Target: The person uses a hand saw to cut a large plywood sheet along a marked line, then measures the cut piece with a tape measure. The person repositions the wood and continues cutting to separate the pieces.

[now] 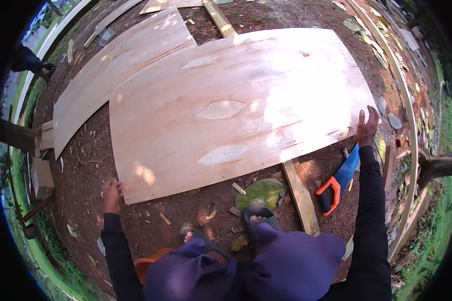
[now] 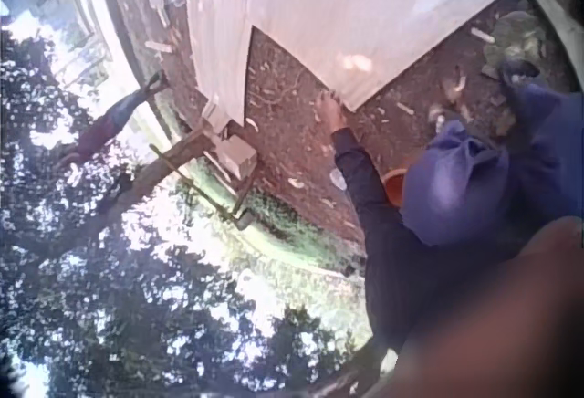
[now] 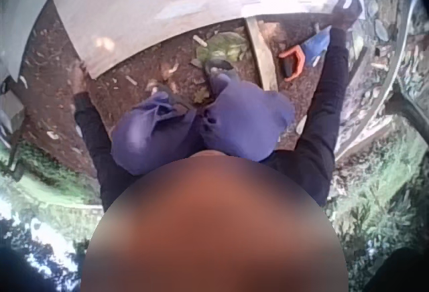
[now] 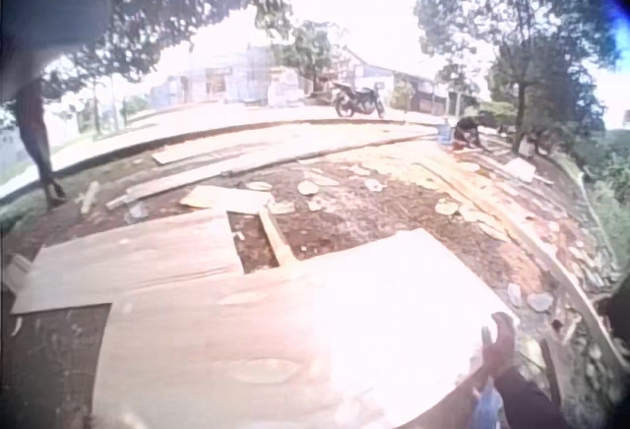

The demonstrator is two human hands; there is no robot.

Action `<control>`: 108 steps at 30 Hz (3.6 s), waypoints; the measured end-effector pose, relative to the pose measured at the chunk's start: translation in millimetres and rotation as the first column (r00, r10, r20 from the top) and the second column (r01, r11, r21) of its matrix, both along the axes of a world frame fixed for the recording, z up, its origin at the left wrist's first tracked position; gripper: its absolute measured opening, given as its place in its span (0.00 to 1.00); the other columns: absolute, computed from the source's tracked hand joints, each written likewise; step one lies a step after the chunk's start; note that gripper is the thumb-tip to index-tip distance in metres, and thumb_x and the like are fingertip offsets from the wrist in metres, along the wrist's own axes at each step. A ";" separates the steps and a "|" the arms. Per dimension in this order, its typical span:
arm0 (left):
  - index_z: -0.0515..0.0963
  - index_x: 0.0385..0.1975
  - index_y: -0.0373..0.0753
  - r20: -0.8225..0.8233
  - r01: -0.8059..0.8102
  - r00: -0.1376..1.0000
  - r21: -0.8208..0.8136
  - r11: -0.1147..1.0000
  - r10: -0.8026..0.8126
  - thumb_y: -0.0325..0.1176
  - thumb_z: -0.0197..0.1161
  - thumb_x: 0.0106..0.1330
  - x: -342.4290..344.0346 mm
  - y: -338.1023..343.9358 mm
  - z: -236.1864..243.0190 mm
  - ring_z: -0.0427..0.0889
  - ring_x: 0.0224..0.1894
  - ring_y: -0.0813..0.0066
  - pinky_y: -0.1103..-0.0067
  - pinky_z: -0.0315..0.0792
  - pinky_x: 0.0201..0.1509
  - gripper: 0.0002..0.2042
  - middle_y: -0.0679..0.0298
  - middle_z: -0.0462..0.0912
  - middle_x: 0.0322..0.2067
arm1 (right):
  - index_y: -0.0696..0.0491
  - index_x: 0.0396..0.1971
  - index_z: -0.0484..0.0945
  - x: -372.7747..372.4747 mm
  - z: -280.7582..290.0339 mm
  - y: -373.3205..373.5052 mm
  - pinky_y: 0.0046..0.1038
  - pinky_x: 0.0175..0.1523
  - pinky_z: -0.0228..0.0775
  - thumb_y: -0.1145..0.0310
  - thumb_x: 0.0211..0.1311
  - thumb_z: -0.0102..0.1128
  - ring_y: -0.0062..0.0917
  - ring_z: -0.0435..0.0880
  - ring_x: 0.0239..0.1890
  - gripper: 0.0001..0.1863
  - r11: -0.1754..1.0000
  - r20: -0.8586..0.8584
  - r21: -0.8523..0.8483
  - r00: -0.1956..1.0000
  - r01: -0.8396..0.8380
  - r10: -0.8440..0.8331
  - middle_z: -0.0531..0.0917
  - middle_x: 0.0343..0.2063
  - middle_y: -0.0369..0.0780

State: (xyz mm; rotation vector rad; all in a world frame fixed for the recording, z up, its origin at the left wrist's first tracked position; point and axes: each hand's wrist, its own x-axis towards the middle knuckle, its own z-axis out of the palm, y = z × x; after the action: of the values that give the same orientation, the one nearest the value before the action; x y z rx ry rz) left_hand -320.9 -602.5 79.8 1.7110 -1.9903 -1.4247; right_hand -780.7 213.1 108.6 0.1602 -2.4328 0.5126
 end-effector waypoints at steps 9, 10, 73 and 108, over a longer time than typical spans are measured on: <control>0.82 0.42 0.29 0.150 0.138 0.982 -0.172 0.975 -0.113 0.49 0.62 0.71 -50.3 -6.9 -13.5 0.85 0.41 0.59 0.64 0.76 0.46 0.23 0.49 0.87 0.38 | 0.69 0.62 0.73 -163.1 -0.9 184.3 0.45 0.71 0.64 0.27 0.70 0.41 0.52 0.76 0.66 0.52 0.861 0.627 0.429 0.596 0.274 -0.502 0.79 0.60 0.61; 0.82 0.43 0.30 0.120 0.126 0.986 -0.102 0.987 -0.113 0.49 0.62 0.72 -33.6 -1.8 2.3 0.85 0.40 0.60 0.65 0.76 0.46 0.22 0.50 0.87 0.38 | 0.65 0.65 0.72 -155.8 -18.0 155.8 0.44 0.68 0.68 0.30 0.73 0.40 0.50 0.77 0.65 0.48 0.881 0.740 0.472 0.537 0.013 -0.404 0.79 0.60 0.59; 0.84 0.39 0.34 0.738 0.339 0.499 0.316 0.886 -0.454 0.38 0.53 0.74 294.5 431.0 -90.2 0.86 0.40 0.46 0.57 0.80 0.44 0.15 0.44 0.86 0.36 | 0.63 0.66 0.70 171.6 -18.5 -169.1 0.46 0.74 0.60 0.66 0.71 0.58 0.50 0.68 0.71 0.27 0.893 0.370 0.049 0.839 -0.446 0.399 0.69 0.69 0.55; 0.83 0.39 0.33 0.444 0.256 0.630 0.656 0.710 -0.637 0.34 0.55 0.74 174.7 411.5 -113.4 0.83 0.33 0.61 0.66 0.77 0.38 0.12 0.53 0.85 0.33 | 0.64 0.70 0.64 167.2 -75.4 -147.2 0.53 0.77 0.54 0.47 0.83 0.30 0.48 0.62 0.75 0.36 0.888 0.184 0.179 0.901 -0.423 0.392 0.65 0.71 0.55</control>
State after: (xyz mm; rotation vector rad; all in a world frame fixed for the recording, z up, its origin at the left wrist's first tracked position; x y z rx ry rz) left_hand -146.2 -191.0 -33.6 2.2764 -2.7794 -1.8933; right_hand -613.4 65.9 33.2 0.7682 -2.5995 0.4506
